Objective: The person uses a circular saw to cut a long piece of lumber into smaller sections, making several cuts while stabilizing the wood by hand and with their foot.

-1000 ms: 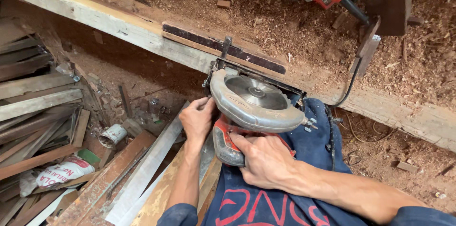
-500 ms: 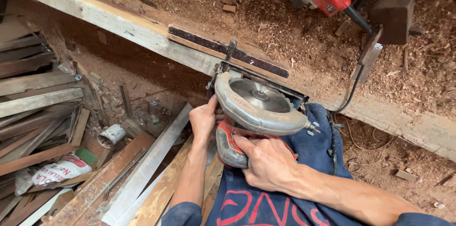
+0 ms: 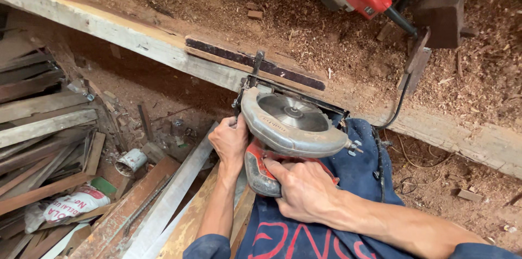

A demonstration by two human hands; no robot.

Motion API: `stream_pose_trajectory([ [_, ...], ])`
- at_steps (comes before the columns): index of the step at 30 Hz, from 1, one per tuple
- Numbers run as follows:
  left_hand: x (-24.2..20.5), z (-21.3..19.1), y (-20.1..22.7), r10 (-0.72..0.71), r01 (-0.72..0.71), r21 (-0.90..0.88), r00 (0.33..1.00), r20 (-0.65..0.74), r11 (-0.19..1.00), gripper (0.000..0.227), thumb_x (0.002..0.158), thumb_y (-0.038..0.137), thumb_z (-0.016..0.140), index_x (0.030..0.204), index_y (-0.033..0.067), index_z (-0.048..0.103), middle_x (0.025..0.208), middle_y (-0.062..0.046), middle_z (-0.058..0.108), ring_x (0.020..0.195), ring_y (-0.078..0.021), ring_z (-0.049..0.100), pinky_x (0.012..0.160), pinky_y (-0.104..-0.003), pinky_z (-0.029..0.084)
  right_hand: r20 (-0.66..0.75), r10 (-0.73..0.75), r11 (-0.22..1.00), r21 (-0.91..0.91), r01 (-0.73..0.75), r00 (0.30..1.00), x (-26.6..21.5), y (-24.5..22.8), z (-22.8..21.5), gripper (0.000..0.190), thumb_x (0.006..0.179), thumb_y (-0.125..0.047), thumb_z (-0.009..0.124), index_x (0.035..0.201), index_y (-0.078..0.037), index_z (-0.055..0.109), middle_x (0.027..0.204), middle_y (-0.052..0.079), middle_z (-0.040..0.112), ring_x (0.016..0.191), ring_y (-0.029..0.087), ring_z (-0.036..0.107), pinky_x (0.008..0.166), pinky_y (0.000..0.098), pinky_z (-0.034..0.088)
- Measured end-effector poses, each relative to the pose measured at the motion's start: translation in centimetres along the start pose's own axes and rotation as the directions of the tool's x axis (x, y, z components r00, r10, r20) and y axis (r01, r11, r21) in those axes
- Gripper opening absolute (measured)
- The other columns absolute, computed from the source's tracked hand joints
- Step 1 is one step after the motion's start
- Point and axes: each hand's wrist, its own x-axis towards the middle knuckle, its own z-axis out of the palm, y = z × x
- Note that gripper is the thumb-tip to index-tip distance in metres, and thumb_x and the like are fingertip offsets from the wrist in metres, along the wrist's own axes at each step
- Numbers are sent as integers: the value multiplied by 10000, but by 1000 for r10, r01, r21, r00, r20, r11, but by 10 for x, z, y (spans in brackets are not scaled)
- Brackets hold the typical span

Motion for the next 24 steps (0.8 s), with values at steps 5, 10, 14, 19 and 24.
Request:
stream_pose_trajectory([
  [5,12,-8,-10,402,-402,27,915,16,915,159,859,171,753,893,15,745,794,-181,714,708,-334,714,650,-411,567,-99,-91,996,0,91,991,0,0,1,653,599,-14,639,1249,48,624,1031,308,717,836,471,711,738,535,573],
  [10,28,-22,-13,653,-658,-15,745,134,753,138,832,54,763,948,20,697,850,-183,688,770,-376,685,653,-429,563,17,10,1000,-12,-10,1000,2,-4,-4,641,625,-22,636,1265,19,612,890,276,726,795,470,707,714,543,569],
  [14,31,-22,-17,510,-505,-78,843,172,860,278,784,124,852,987,23,693,883,-160,702,768,-313,718,683,-402,582,46,47,998,-49,-45,998,4,-6,-6,583,647,-52,640,1225,13,606,803,289,712,765,470,708,718,549,564],
  [19,43,11,-28,99,4,-391,965,243,921,819,725,165,912,1391,-26,477,1269,-194,638,1088,-253,665,887,-370,573,30,28,999,-45,-27,999,-1,-6,-8,555,628,-66,650,1171,32,592,735,286,698,728,487,697,693,569,553],
  [24,39,37,-35,146,151,-846,955,259,511,1043,720,4,795,1600,-50,239,1476,-193,512,1261,-283,558,1047,-392,501,123,135,986,-117,-120,983,-4,-2,-8,462,661,-103,655,1098,17,560,688,270,673,688,492,681,664,580,546],
])
